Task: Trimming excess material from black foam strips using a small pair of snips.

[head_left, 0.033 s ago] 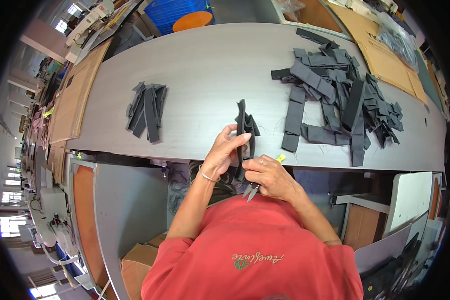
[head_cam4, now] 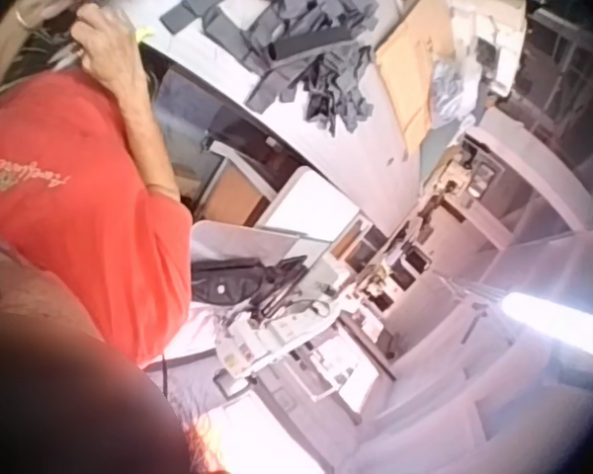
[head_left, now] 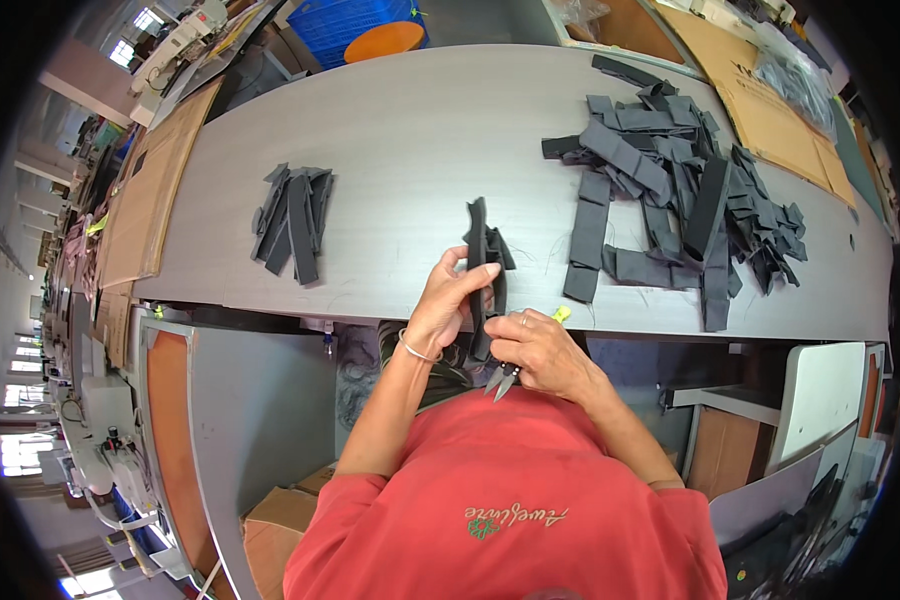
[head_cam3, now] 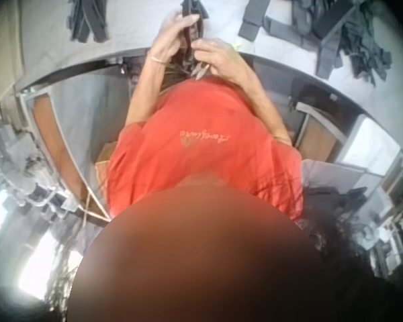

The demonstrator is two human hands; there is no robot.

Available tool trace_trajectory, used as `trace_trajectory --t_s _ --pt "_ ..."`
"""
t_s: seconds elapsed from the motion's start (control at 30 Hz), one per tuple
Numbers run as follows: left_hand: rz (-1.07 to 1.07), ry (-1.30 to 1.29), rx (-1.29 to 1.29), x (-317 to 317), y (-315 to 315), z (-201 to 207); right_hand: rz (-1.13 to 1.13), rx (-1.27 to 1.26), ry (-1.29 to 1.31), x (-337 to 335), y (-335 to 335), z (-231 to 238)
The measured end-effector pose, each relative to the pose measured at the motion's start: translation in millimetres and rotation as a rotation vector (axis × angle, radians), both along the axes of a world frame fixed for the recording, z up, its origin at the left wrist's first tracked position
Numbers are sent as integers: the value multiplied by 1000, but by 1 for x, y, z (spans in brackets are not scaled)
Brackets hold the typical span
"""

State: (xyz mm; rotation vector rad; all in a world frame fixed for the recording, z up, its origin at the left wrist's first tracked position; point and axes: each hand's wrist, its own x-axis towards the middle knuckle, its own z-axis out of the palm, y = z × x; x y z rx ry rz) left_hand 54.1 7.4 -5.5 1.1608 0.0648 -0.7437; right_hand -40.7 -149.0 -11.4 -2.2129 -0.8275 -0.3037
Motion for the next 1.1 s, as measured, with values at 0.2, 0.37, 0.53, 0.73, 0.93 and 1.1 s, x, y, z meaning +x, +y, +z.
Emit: trace_trajectory --t_s 0.2,0.37,0.53,0.73,0.93,1.1 --pt "135 -273 -115 -5 8 12 -214 82 384 -3 -9 5" --pt "179 -472 -177 -12 11 18 -277 688 539 1 -15 7" --pt "254 -599 -82 -19 8 25 -598 548 410 0 -6 34" --pt "278 -828 -50 -20 10 15 -568 349 321 -5 -3 41" --pt "306 -881 -51 -23 8 13 -660 348 320 -4 3 39" --pt "302 -897 -79 -24 6 13 -692 320 219 -1 8 40"
